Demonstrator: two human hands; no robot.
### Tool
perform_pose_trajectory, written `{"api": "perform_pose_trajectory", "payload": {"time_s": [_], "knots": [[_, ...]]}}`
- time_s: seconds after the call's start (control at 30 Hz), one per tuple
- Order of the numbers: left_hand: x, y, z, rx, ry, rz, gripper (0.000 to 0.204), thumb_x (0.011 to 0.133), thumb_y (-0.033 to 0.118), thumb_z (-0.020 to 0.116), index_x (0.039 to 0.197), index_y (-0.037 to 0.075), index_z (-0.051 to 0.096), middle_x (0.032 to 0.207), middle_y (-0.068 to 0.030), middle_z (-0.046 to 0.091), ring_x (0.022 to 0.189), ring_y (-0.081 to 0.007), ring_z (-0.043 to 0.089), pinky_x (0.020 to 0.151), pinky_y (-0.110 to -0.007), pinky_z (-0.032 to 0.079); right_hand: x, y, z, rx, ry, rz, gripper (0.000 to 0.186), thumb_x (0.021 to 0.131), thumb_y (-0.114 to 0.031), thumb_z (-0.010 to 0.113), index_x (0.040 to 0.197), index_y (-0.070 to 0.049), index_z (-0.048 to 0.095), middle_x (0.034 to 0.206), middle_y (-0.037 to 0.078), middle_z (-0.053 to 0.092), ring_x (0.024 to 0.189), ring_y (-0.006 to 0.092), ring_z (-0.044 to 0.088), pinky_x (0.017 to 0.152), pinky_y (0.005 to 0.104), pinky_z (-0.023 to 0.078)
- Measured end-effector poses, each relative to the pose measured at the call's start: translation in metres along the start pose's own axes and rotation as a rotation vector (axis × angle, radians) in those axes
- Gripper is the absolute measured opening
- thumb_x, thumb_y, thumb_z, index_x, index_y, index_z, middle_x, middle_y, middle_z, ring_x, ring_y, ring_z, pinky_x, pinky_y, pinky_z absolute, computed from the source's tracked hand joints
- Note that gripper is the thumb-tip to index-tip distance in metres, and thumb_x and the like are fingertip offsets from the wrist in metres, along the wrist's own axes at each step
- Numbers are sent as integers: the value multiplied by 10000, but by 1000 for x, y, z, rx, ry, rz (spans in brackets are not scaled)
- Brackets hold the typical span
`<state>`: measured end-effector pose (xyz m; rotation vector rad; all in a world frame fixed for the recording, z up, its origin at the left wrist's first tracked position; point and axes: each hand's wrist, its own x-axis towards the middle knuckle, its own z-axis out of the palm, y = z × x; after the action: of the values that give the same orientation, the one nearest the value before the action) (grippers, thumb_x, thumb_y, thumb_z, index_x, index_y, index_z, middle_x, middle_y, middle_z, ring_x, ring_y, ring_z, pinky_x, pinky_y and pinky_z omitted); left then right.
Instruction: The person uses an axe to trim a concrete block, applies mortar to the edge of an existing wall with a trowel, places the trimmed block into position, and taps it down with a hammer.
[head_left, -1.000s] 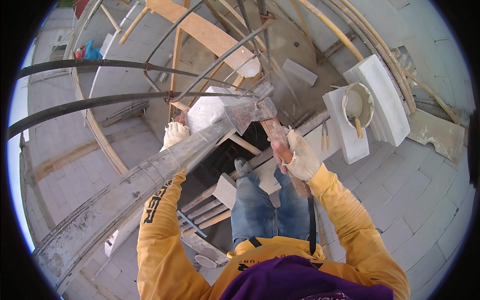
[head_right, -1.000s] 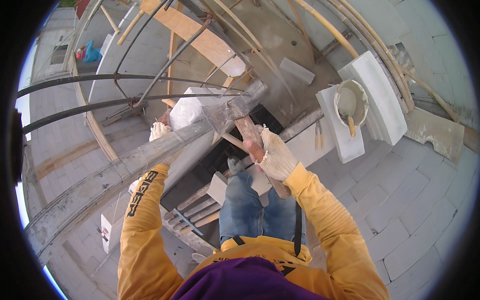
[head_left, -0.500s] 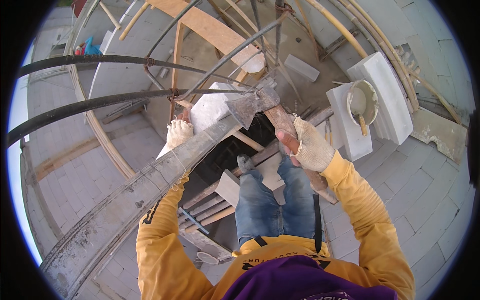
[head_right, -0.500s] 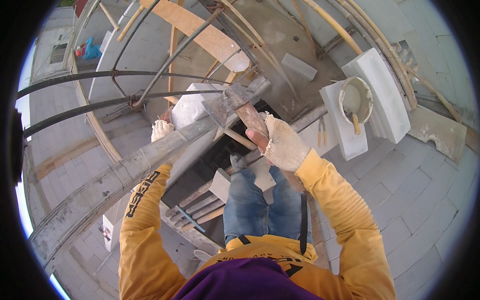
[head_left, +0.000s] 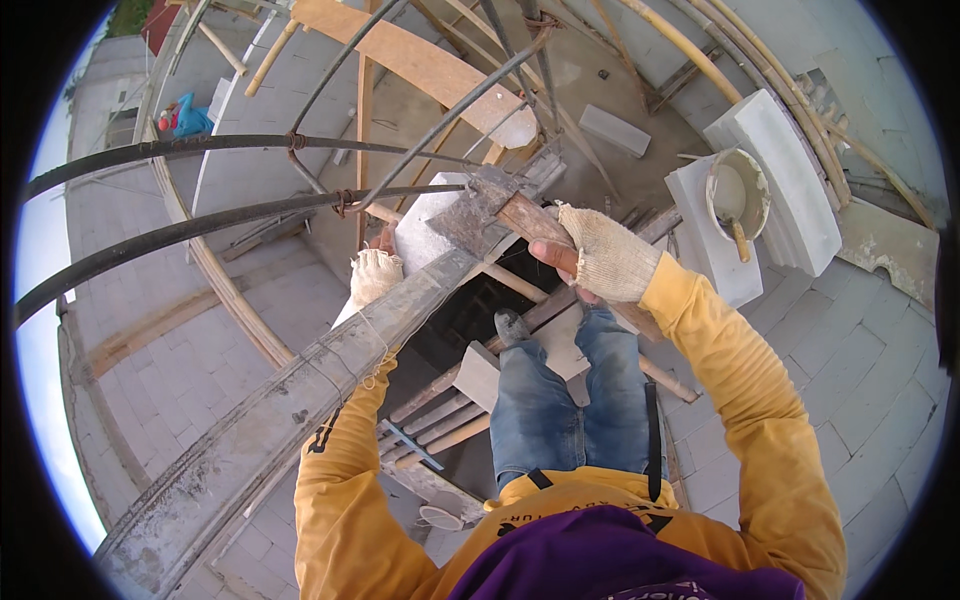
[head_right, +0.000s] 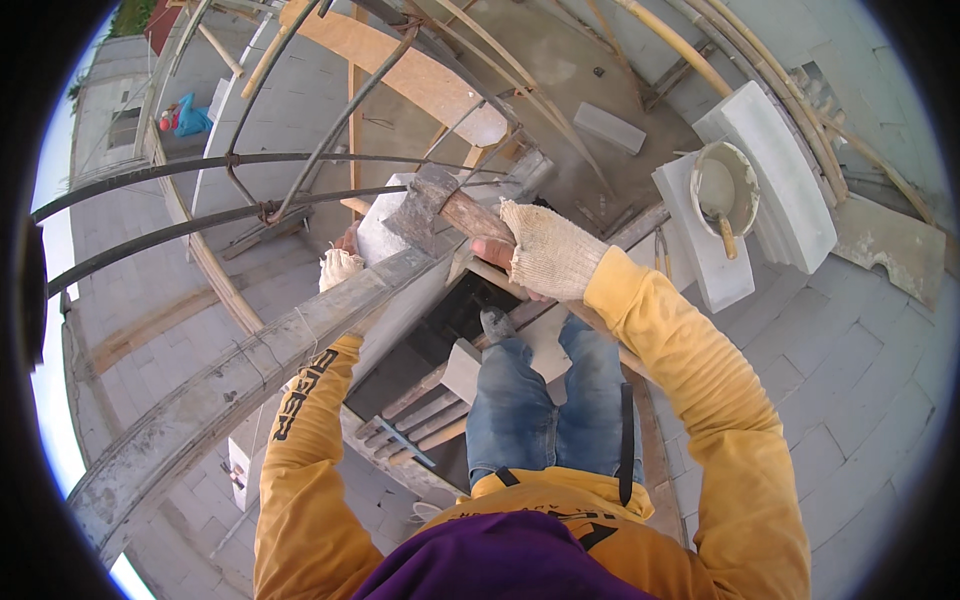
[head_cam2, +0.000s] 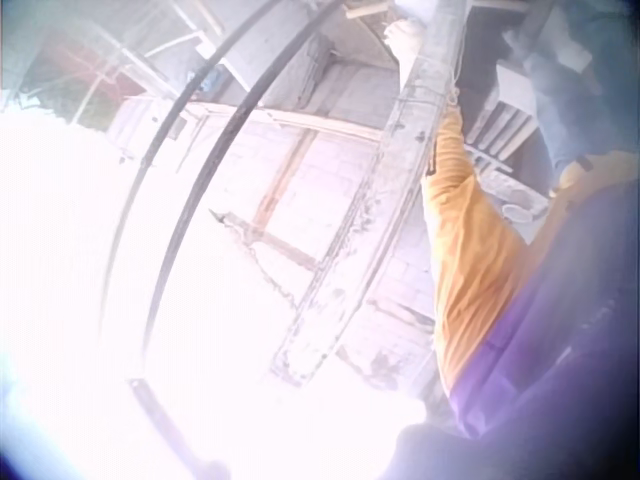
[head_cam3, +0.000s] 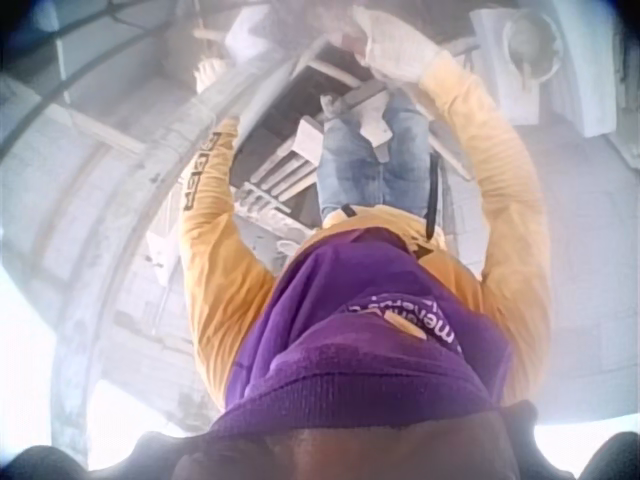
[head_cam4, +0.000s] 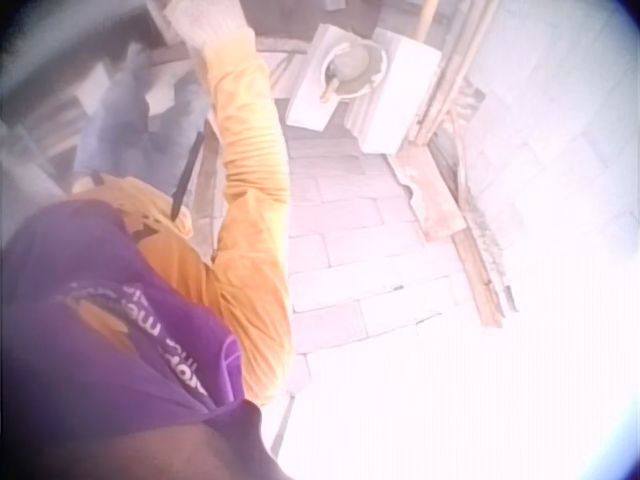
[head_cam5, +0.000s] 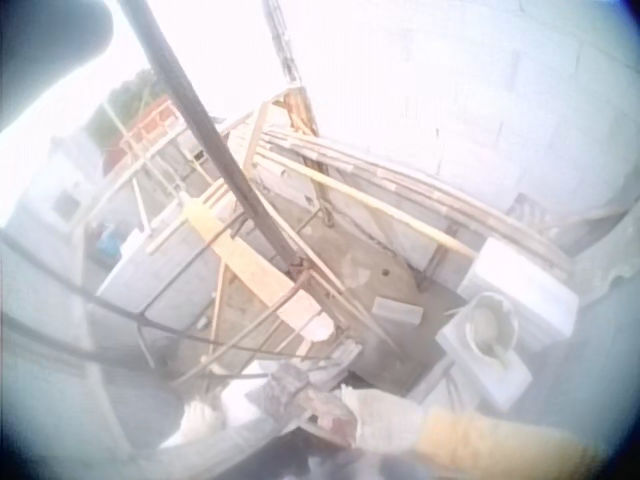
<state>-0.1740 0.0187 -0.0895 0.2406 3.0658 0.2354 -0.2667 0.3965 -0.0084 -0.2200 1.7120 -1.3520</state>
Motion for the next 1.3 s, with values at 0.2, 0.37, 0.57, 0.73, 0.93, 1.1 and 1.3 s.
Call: {"api": "perform_pose_trajectory", "payload": {"time_s": [0.2, 0.37, 0.57, 0.73, 0.93, 1.1, 1.3], "knots": [[1, 0, 4, 66, -32, -42, 787, 826, 318, 730, 1509, 58, 442, 1175, -184, 663, 990, -388, 634, 847, -507, 506, -28, -3, -11, -304, 146, -79, 680, 1000, -565, 588, 1115, 105, 581, 913, 325, 665, 953, 520, 652, 843, 499, 520], [7, 3, -1, 20, -47, -54, 788, 818, 320, 733, 1504, 59, 444, 1180, -186, 657, 1003, -390, 628, 856, -507, 503, -32, 2, -21, -281, 142, -16, 740, 997, -584, 583, 1180, 132, 577, 942, 345, 654, 960, 506, 656, 835, 505, 522], [7, 6, -4, -3, -52, -62, 790, 810, 322, 735, 1497, 60, 447, 1185, -190, 648, 1018, -393, 620, 867, -506, 498, -8, 10, -9, -354, 186, -157, 749, 987, -616, 579, 1104, 124, 601, 975, 357, 657, 1000, 522, 644, 845, 514, 515], [2, 6, -4, -11, -61, -74, 792, 802, 323, 738, 1492, 60, 450, 1190, -192, 641, 1031, -395, 613, 876, -505, 494, 2, 10, -15, -326, 152, -199, 651, 989, -589, 606, 963, 61, 579, 738, 214, 591, 723, 354, 625, 696, 431, 493], [-4, 11, -3, -15, -65, -87, 794, 793, 325, 740, 1485, 61, 453, 1196, -196, 633, 1047, -397, 606, 887, -504, 490, 7, 16, -15, -441, 220, -339, 628, 983, -540, 632, 1016, 87, 605, 794, 278, 638, 810, 452, 669, 722, 457, 517], [-5, 11, -4, -15, -55, -88, 796, 786, 326, 742, 1480, 62, 455, 1200, -198, 626, 1060, -399, 599, 896, -503, 486, -32, -7, 0, -585, 138, -312, 460, 960, -385, 675, 1105, 50, 629, 880, 297, 658, 862, 473, 671, 770, 496, 540], [-1, 12, -5, -17, -35, -77, 798, 777, 328, 745, 1473, 63, 458, 1206, -202, 618, 1075, -402, 591, 907, -502, 482, -67, 6, 14, -1200, 227, -441, 500, 820, -207, 747, 1300, -115, 642, 1122, 91, 710, 1016, 276, 694, 889, 406, 538]]}}
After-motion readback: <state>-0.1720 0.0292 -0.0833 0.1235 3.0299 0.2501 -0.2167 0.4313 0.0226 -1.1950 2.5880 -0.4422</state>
